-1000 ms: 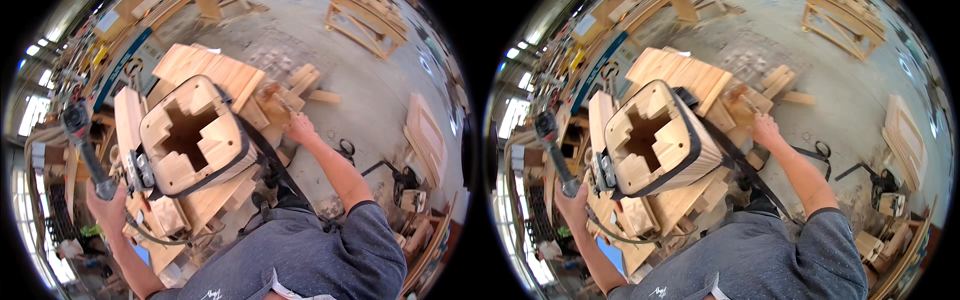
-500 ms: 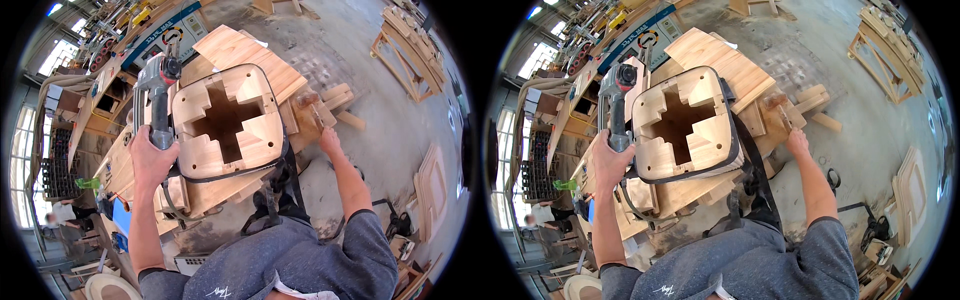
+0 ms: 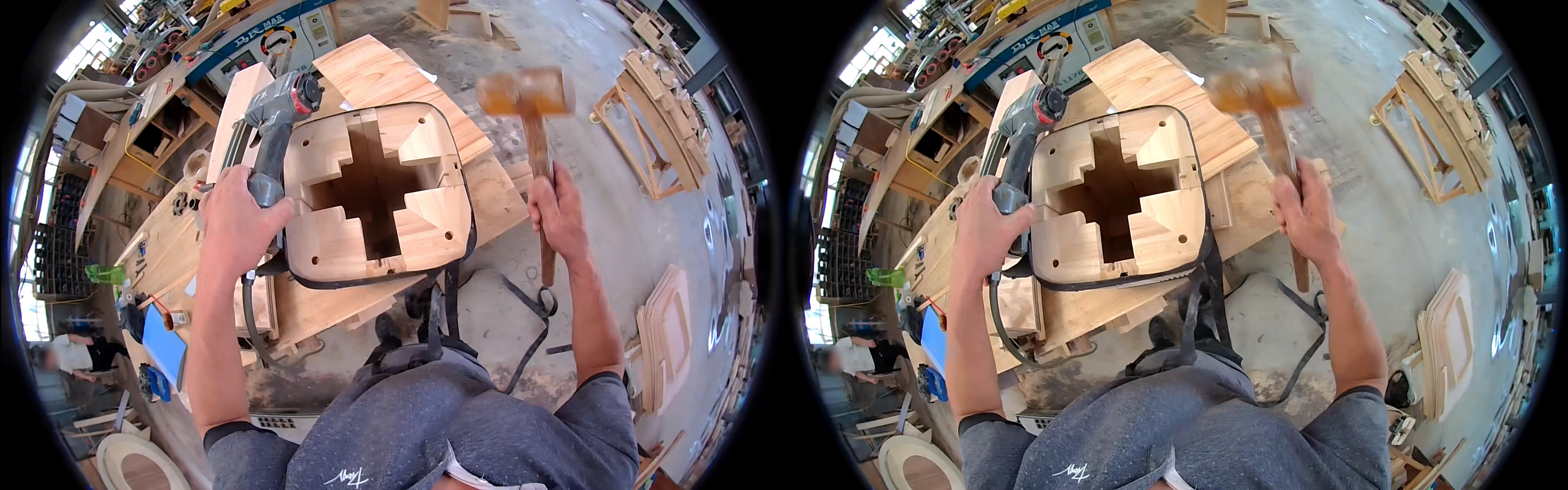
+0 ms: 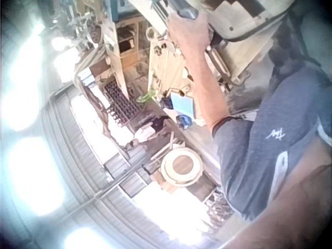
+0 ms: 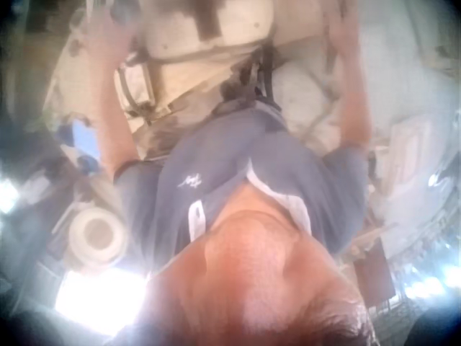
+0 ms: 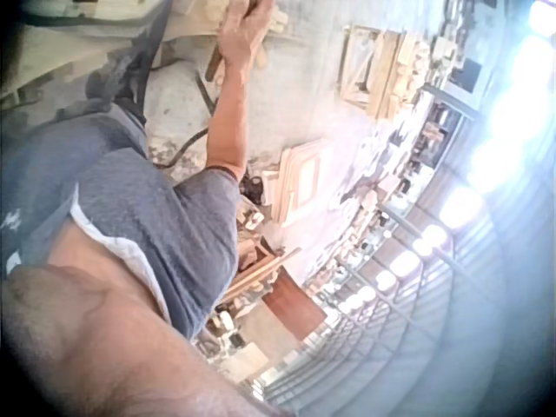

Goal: The person assembles a wooden chair seat by securing a black strap around the frame using a rubber mallet and a pneumatic nail gun. The person rotates the seat to access different sides, uses clamps to hold the strap in place, and finishes by placing the assembled unit on the floor.

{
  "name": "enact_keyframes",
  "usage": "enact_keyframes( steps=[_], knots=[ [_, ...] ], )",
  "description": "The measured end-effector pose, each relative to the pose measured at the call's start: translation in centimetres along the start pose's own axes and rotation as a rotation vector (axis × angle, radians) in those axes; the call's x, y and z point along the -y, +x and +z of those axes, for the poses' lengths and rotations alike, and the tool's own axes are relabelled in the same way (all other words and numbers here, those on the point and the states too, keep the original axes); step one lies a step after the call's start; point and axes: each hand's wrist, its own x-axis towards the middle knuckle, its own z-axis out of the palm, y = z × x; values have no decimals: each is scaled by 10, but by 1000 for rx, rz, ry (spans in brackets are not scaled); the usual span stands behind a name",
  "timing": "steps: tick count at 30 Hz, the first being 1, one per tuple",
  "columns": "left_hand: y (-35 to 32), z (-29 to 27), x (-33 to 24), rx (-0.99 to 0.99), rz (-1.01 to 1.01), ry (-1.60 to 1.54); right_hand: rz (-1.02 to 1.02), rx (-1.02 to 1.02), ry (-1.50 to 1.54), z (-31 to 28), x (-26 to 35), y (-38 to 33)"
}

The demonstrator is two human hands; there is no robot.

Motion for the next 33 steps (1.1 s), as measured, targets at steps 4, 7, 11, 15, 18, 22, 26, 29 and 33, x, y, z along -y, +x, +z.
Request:
enact_keyframes(
  steps=[4, 7, 11, 15, 18, 22, 26, 29, 33],
  knots=[
    [-1, 4, -1, -10, -13, 0, -67, 55, -297, 28, 53, 24],
    [-1, 3, -2, -43, 21, 19, -170, 93, -579, 41, 57, 34],
    [-3, 5, -7, -78, 34, 4, -25, 220, -632, 43, 68, 38],
    [-6, 2, -7, -26, -27, -11, -143, 0, -616, 22, 118, 43],
    [-7, 2, -3, -7, -54, -13, -674, -270, -393, -10, 184, 44],
    [0, -8, -17, 82, -80, -19, -1000, -390, -804, -18, 139, 53],
    [-5, -8, -13, 81, -60, 14, -37, 126, -987, 42, 54, 48],
    [-3, -12, -11, 119, -90, -17, -67, 156, -866, 40, 70, 41],
    [4, -12, -16, 111, -94, -43, -19, 212, -922, 23, 84, 41]
  ],
)
